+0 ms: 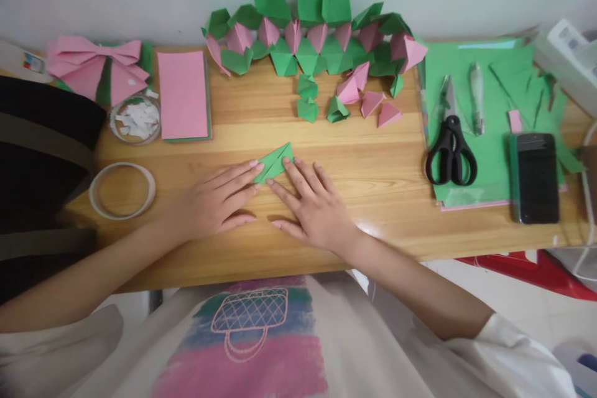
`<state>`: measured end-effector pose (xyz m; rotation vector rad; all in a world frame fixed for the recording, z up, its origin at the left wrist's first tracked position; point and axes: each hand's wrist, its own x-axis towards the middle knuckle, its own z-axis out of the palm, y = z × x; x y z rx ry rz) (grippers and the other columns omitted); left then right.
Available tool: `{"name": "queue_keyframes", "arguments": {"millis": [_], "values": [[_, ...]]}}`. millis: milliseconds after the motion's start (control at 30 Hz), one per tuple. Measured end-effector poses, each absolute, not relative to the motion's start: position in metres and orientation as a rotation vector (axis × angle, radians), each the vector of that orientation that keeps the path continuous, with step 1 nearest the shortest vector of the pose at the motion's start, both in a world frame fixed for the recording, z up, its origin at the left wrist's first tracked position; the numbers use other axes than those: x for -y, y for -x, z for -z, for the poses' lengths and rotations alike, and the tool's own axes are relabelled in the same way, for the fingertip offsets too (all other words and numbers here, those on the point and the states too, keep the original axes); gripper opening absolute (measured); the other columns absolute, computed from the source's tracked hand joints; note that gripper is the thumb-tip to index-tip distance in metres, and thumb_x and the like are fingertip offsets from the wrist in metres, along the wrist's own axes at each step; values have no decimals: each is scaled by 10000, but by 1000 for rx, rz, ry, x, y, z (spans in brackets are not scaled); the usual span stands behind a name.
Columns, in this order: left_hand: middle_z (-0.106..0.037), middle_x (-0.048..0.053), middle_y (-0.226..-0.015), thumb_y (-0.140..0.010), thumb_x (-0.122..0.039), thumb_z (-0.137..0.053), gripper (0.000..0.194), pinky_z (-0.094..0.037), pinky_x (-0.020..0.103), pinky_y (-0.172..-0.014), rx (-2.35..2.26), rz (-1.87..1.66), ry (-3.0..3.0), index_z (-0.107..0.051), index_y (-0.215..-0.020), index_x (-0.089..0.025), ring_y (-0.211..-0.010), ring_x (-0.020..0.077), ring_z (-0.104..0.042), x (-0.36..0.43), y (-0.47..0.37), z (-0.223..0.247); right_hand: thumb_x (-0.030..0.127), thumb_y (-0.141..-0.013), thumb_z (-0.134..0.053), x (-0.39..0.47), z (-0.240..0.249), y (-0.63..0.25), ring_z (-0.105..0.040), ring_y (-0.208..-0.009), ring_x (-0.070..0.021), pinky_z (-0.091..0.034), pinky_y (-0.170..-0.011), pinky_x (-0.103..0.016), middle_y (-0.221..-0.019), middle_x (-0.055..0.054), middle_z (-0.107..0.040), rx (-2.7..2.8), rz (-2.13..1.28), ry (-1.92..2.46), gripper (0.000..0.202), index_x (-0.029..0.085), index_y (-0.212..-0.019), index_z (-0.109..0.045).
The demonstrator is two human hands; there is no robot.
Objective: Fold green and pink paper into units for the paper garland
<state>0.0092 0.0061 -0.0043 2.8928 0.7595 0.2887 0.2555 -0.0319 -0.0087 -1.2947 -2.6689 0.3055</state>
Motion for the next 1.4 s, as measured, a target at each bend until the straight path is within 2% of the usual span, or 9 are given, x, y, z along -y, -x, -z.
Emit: {"name": "queue_keyframes", "arguments": {"millis": [167, 400, 500, 767, 933, 1200, 1400], "values": [[-505, 231, -1432, -967, -423, -487, 438, -435, 464, -1084, -773, -286, -2855, -625, -1185, -69, -1378, 321, -445, -5, -9, 5, 606, -920, -432, 34, 5, -250, -361, -1423, -357, -298, -1128, -544, -1528, -228, -392, 2664, -239, 1339, 669, 181, -1434, -477], [-520, 240, -1414, -960, -440, -497, 459, -447, 451, -1074, -777, -314, -2865, -627, -1174, -55, -1354, 323, -477, -5, -9, 4, 581, -916, -467, 36, 4, -248, -397, -1398, -368, -333, -1111, -525, -1561, -213, -339, 2573, -205, 1464, 628, 203, -1417, -502], [-523, 244, -1410, -960, -442, -492, 467, -448, 459, -1069, -787, -319, -2854, -625, -1177, -50, -1348, 328, -482, -4, -9, 4, 563, -914, -487, 36, 4, -247, -419, -1376, -385, -356, -1089, -533, -1541, -224, -362, 2537, -183, 1488, 600, 209, -1396, -530], [-494, 225, -1447, -958, -448, -488, 538, -413, 481, -1091, -801, -300, -2806, -527, -1351, -83, -1375, 327, -446, -3, -8, 8, 585, -909, -477, 37, 6, -245, -361, -1401, -390, -319, -1101, -562, -1588, -185, -287, 2534, -221, 1476, 601, 233, -1393, -533], [-509, 241, -1426, -969, -454, -460, 547, -428, 473, -1075, -780, -298, -2880, -547, -1324, -47, -1352, 334, -475, -4, -9, 6, 606, -905, -464, 37, 5, -245, -377, -1395, -384, -323, -1098, -558, -1556, -167, -353, 2580, -182, 1436, 590, 289, -1400, -521], [-554, 242, -1382, -980, -404, -452, 485, -467, 479, -1039, -777, -315, -2930, -598, -1252, -30, -1298, 345, -532, -4, -11, 4, 586, -903, -487, 37, 10, -250, -453, -1332, -389, -343, -1063, -545, -1479, -220, -453, 2391, 37, 1635, 594, 208, -1353, -572], [-533, 247, -1400, -976, -389, -469, 472, -478, 500, -1046, -696, -303, -2883, -585, -1269, -37, -1334, 344, -495, -11, -3, 5, 563, -924, -461, 37, 12, -249, -449, -1332, -359, -322, -1081, -521, -1482, -211, -460, 2371, 18, 1659, 582, 180, -1347, -569]]}}
